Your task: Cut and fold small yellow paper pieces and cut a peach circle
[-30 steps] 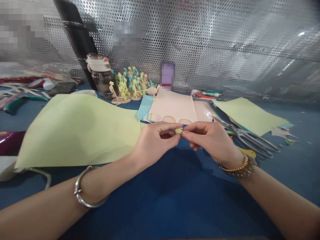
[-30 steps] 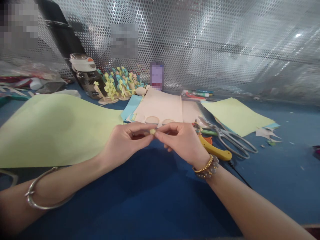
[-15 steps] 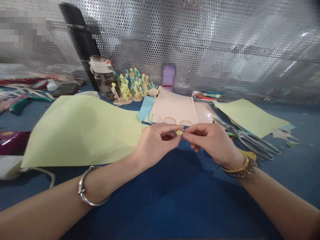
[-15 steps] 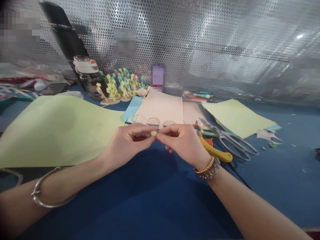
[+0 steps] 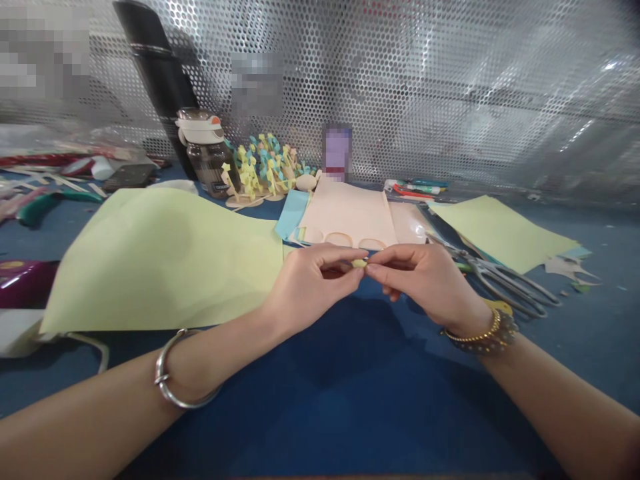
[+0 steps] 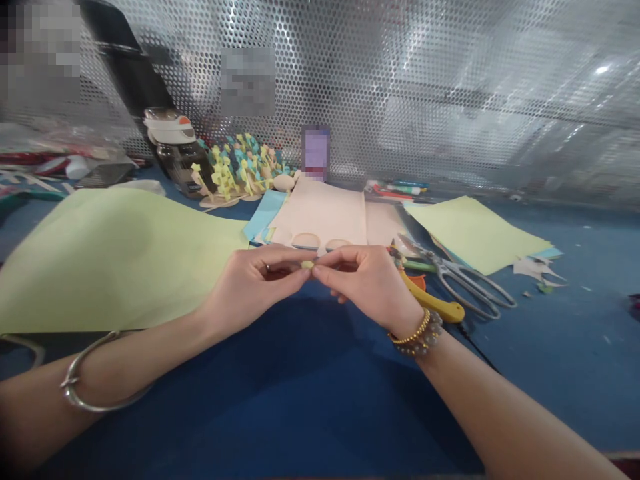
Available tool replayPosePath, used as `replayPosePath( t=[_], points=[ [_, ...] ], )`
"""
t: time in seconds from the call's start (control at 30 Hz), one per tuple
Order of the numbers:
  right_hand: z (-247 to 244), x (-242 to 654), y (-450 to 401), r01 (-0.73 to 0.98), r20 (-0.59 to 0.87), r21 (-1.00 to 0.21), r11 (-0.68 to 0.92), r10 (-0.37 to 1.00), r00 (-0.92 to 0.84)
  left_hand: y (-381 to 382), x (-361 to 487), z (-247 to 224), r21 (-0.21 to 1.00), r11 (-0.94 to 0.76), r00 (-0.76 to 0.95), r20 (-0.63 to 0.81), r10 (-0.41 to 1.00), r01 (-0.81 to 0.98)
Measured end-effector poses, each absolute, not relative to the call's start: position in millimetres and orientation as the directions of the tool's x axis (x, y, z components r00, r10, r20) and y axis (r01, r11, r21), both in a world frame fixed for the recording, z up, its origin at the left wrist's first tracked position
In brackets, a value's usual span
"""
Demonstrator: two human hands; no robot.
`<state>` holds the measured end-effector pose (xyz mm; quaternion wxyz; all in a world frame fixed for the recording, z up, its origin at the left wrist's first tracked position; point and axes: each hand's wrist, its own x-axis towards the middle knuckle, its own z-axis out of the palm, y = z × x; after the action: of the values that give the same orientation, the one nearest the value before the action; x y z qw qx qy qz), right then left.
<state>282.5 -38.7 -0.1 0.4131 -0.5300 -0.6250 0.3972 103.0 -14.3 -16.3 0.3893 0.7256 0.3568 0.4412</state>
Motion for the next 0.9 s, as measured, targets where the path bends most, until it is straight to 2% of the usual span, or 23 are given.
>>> replayPosePath(
  t=[0.63,0.9],
  points=[
    [5.9,277.8,-43.1,0.402,0.180,-0.893,0.202,0.979,-0.093,-16.0,105.2,-16.3,0.896,-0.422,0.336,0.357,0.871,0.141],
    [4.2,278.1,-42.4,0.394,0.193,-0.896,0.205,0.979,-0.071,-14.1,104.7,-19.9,0.871,-0.479,0.349,0.418,0.839,0.110]
  ],
)
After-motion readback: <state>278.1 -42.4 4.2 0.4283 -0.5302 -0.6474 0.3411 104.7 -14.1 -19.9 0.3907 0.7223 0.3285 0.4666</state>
